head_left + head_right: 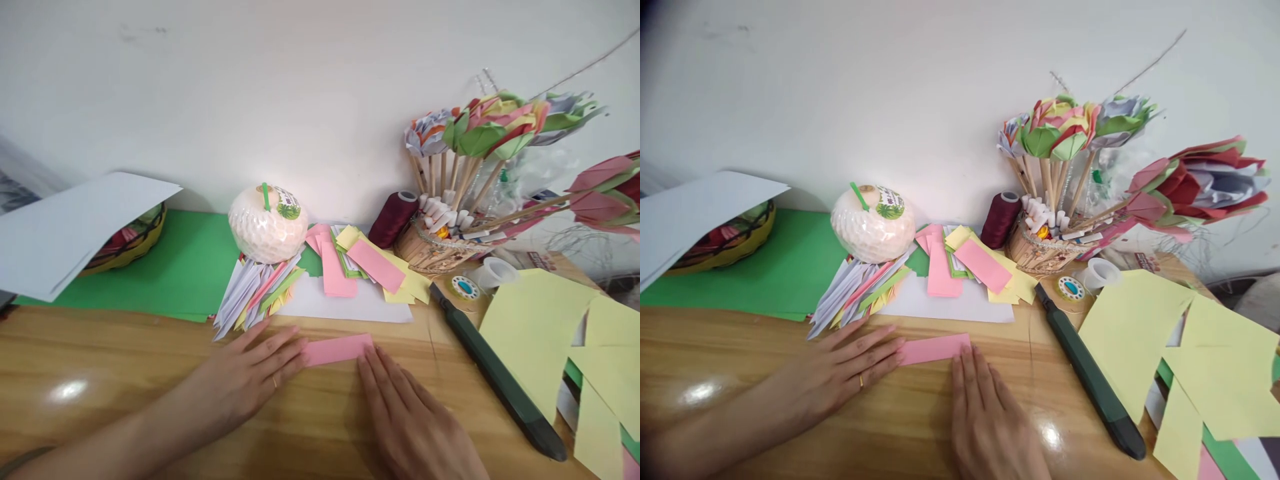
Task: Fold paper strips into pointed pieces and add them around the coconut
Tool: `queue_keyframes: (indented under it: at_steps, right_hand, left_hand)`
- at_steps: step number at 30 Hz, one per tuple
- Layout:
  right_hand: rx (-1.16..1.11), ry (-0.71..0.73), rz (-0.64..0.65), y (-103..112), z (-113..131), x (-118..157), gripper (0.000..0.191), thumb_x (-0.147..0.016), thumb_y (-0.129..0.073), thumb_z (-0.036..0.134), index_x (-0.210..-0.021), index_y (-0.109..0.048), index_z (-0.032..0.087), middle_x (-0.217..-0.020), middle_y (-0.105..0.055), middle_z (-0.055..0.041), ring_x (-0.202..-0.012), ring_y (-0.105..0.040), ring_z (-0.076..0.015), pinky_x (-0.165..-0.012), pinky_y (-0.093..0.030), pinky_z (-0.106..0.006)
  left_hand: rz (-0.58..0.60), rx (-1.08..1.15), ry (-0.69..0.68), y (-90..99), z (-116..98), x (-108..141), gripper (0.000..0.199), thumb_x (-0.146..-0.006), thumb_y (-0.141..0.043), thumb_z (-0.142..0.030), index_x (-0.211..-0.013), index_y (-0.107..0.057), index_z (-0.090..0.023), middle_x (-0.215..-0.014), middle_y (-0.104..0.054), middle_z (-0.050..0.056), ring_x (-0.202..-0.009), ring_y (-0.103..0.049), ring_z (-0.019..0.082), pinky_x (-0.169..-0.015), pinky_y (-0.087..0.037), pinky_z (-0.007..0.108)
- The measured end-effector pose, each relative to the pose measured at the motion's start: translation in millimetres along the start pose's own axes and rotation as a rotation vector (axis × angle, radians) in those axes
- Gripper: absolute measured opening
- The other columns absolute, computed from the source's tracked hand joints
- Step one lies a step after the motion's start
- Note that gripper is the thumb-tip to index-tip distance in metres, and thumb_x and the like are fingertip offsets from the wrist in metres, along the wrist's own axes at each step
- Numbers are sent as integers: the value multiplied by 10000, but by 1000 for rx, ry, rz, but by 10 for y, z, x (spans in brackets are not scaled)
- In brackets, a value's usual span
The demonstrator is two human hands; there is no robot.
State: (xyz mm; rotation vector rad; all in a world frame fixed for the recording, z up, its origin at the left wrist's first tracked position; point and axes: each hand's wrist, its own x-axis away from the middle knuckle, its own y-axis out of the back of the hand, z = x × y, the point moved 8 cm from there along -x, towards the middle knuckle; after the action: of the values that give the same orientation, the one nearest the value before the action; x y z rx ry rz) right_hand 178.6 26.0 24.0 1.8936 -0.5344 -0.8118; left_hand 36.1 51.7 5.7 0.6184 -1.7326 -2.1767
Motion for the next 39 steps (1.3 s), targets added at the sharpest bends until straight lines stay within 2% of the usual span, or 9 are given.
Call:
queue_keyframes:
  at_steps: [9, 16, 18, 21, 23, 26, 30, 35, 39]
  right_hand:
    - [62, -19, -31, 41, -35, 33, 440, -735, -366, 35, -1087, -623, -27, -1111, -659, -214, -982, -648, -292, -882, -487, -397]
    - [-123, -163, -85, 124, -307, -146, 337, -806, -350, 18, -944, -645, 108, -861, -703, -100, -767, -648, -228, -674, -535, -360]
    - [-168, -189, -49, 66, -386, -197, 282, -866, -380, 90, -1006, -624, 107, -921, -683, -117, -834, -636, -249, -670, -546, -382]
    - [-252, -163, -29, -23, -424, -236, 270, -914, -445, 215, -1109, -591, 99, -1108, -637, -154, -1042, -583, -282, -814, -535, -443]
    - [-313, -140, -43, -49, -426, -236, 238, -923, -458, 215, -1083, -605, 119, -1145, -629, -140, -1094, -564, -273, -861, -522, -439]
    - [-395, -92, -123, 13, -410, -215, 199, -926, -441, 144, -970, -635, 145, -1123, -648, -110, -1070, -583, -246, -870, -519, -413]
    - [-546, -63, -210, 129, -407, -186, 159, -897, -489, 112, -932, -635, 165, -1075, -670, -86, -1009, -610, -211, -853, -520, -366]
    - [-791, -64, -119, 142, -398, -205, 115, -897, -499, 183, -917, -611, 172, -955, -679, -74, -787, -624, -170, -658, -515, -283]
    - [-871, -46, -46, 126, -422, -242, 219, -889, -400, 144, -985, -596, 148, -767, -628, -55, -664, -563, -167, -577, -479, -279]
  left_hand:
    - [13, 64, -37, 43, 36, 22, 353, -983, -389, -229, -1323, -468, -183, -1356, -513, 40, -1316, -360, 218, -1121, -173, 428]
    - [-465, 220, 65, 440, 111, -34, 226, -928, -417, -73, -906, -631, -144, -994, -693, 37, -1052, -569, 178, -956, -430, 331]
    - [-440, 197, 110, 472, 89, -172, 233, -927, -400, -80, -972, -623, -131, -976, -688, 45, -975, -586, 170, -864, -476, 296]
    - [-226, 128, 214, 332, 68, -404, 314, -956, -427, -309, -1116, -583, -89, -1043, -661, 102, -967, -571, 227, -800, -494, 358]
    - [-181, 108, 228, 255, 34, -485, 327, -929, -493, -379, -1082, -602, -111, -1053, -657, 84, -943, -571, 228, -776, -483, 354]
    - [-321, 56, 135, 290, -66, -505, 179, -943, -479, -221, -984, -629, -132, -964, -667, 46, -893, -567, 199, -755, -454, 324]
    - [-418, -16, 89, 380, -113, -484, 188, -946, -434, -117, -955, -622, -108, -904, -654, 61, -827, -555, 180, -699, -425, 308]
    - [-580, -4, 94, 564, -49, -515, 152, -896, -531, -93, -770, -606, -135, -755, -639, 21, -696, -533, 151, -609, -406, 281]
    - [-597, 91, 86, 510, 106, -650, 195, -906, -524, -83, -735, -596, -143, -746, -635, -8, -694, -547, 119, -600, -432, 243]
